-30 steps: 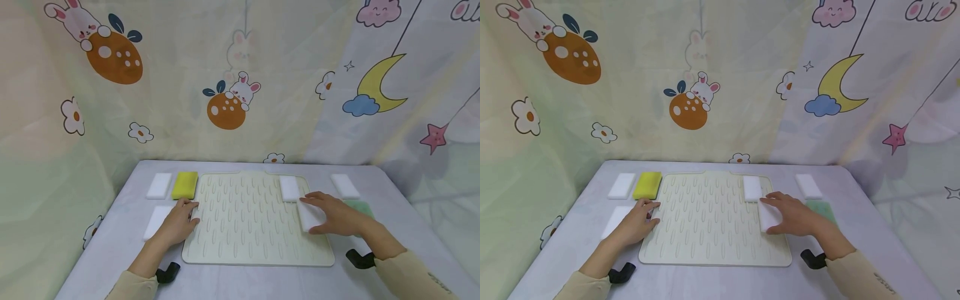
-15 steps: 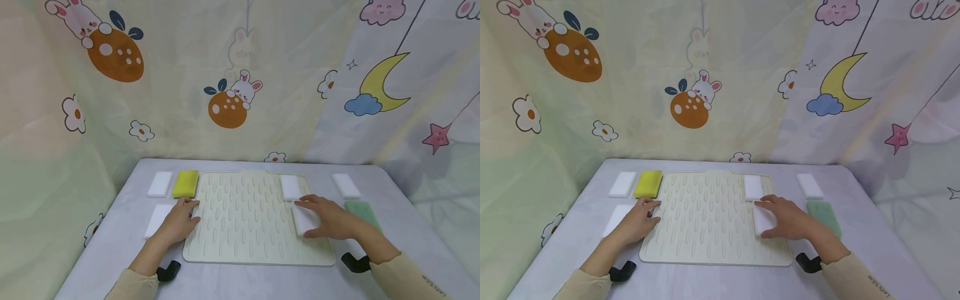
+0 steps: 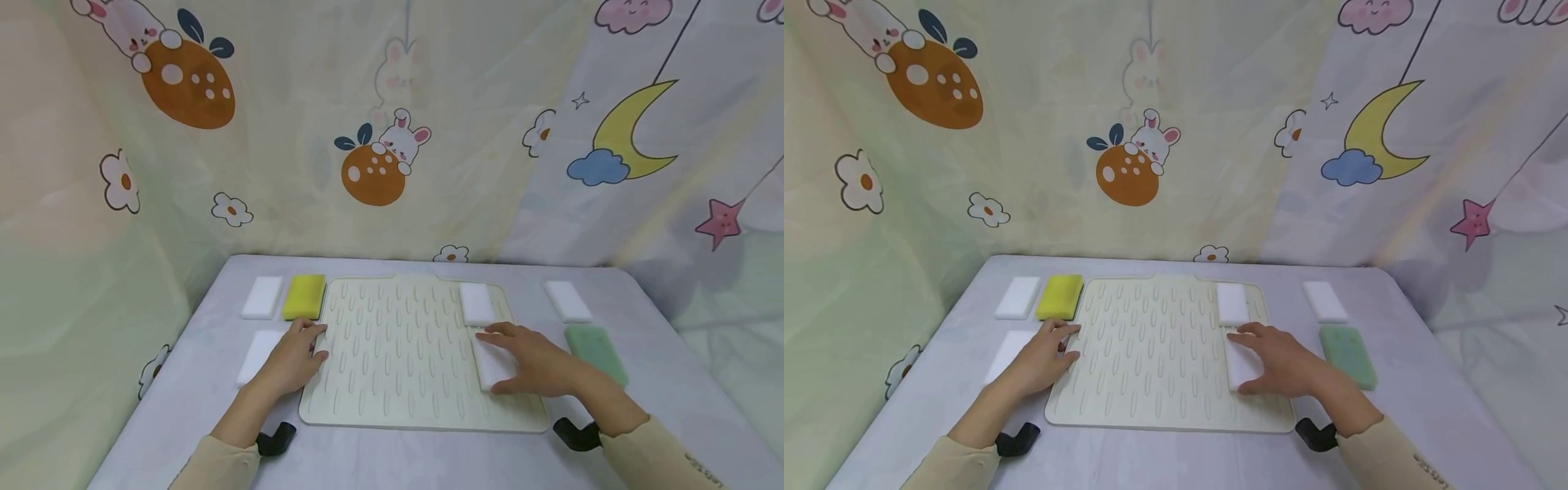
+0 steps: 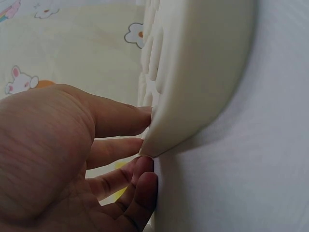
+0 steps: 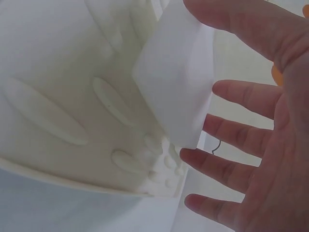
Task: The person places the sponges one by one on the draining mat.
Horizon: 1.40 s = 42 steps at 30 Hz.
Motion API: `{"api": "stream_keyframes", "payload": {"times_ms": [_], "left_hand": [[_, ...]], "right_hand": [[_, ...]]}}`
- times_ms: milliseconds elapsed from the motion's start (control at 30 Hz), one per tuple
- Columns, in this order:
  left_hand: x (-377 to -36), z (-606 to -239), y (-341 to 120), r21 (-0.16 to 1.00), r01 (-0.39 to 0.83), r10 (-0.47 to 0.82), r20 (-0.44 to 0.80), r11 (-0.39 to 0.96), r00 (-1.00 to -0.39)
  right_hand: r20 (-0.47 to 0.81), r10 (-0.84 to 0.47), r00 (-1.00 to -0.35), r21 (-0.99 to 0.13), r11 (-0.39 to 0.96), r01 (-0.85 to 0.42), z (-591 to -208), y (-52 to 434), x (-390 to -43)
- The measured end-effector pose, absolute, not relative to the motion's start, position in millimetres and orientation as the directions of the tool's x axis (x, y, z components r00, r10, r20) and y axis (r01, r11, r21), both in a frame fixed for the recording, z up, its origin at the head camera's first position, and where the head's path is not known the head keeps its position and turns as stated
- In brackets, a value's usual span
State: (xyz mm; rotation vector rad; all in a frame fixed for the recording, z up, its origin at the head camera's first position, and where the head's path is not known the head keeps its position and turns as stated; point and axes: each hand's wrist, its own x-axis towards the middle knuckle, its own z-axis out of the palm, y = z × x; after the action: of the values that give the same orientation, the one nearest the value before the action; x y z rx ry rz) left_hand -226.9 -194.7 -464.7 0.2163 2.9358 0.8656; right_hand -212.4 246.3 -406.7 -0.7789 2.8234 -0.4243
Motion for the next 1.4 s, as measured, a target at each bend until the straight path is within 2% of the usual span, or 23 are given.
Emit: {"api": "stream_keyframes", "payload": {"times_ms": [933, 1400], "left_hand": [[-228, -464, -195, 0.553, 0.109, 0.154, -0.036, 0.826, -0.987], [-226, -462, -194, 0.551, 0.111, 0.152, -0.030, 0.827, -0.988]], "right_hand": [[-0.115, -0.488, -0.865, -0.290, 0.850, -0.441, -418, 240, -208], [-0.081, -0.514, -0.854, -0.276, 0.835, -0.477, -412, 241, -207]]}}
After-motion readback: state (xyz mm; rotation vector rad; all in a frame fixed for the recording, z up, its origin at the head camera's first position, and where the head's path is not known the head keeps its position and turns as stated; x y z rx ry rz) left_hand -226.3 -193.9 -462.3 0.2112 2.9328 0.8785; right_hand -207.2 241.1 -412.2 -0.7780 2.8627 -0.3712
